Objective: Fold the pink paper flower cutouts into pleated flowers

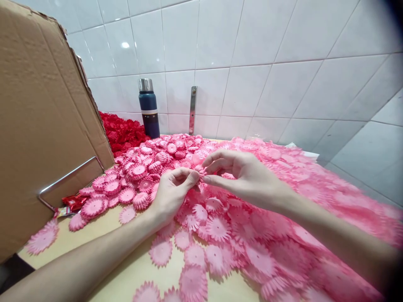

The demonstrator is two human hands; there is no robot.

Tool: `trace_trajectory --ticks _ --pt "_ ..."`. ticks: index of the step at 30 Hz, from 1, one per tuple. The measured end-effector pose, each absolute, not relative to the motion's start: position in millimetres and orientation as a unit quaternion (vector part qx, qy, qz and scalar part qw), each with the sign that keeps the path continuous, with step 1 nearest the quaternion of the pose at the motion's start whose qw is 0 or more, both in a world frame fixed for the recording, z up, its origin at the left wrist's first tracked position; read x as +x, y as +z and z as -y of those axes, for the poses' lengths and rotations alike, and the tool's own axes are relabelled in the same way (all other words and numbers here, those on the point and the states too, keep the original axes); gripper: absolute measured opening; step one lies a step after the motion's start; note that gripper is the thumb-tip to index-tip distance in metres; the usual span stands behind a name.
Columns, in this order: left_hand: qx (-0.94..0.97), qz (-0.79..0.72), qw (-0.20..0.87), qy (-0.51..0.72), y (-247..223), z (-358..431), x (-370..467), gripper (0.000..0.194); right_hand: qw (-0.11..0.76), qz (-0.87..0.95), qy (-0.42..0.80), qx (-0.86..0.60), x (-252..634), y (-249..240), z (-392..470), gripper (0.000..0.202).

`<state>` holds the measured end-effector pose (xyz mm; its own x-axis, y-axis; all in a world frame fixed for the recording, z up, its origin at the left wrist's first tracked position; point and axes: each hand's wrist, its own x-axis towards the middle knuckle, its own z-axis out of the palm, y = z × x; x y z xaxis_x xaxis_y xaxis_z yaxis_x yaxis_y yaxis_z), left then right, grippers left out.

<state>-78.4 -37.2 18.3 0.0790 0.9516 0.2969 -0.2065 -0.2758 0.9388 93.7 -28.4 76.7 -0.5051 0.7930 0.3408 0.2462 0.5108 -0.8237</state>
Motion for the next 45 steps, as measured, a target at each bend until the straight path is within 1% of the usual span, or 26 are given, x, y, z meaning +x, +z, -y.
trace_trajectory --ticks 10,15,19,22,26,31,37,45 --pt "0.557 -0.35 0.494 0.569 24.2 42.9 -75.4 0.029 0.38 0.748 0.436 -0.326 96.5 79.1 25.9 0.021" --pt "0.552 -0.342 0.505 0.569 24.4 43.6 -74.2 0.026 0.382 0.727 0.469 -0.325 101.3 81.2 21.6 0.02" --pt "0.557 -0.349 0.502 0.562 24.9 44.1 -74.2 0.026 0.352 0.762 0.433 -0.329 102.1 81.6 21.2 0.006" --pt "0.564 -0.368 0.483 0.559 26.4 44.9 -74.6 0.025 0.331 0.795 0.371 -0.348 99.7 83.9 25.1 0.008" --pt "0.574 -0.386 0.455 0.561 26.8 44.1 -76.7 0.023 0.331 0.815 0.312 -0.358 95.9 87.5 31.4 0.008" --pt "0.584 -0.396 0.438 0.557 26.9 44.3 -77.0 0.027 0.342 0.813 0.323 -0.344 94.8 84.3 31.7 0.007" --pt "0.58 -0.383 0.456 0.557 28.9 48.3 -73.0 0.031 0.303 0.77 0.421 -0.372 96.3 79.2 25.6 0.015" --pt "0.568 -0.375 0.467 0.565 27.9 44.8 -74.3 0.03 0.344 0.759 0.392 -0.389 111.5 86.5 16.0 0.014"
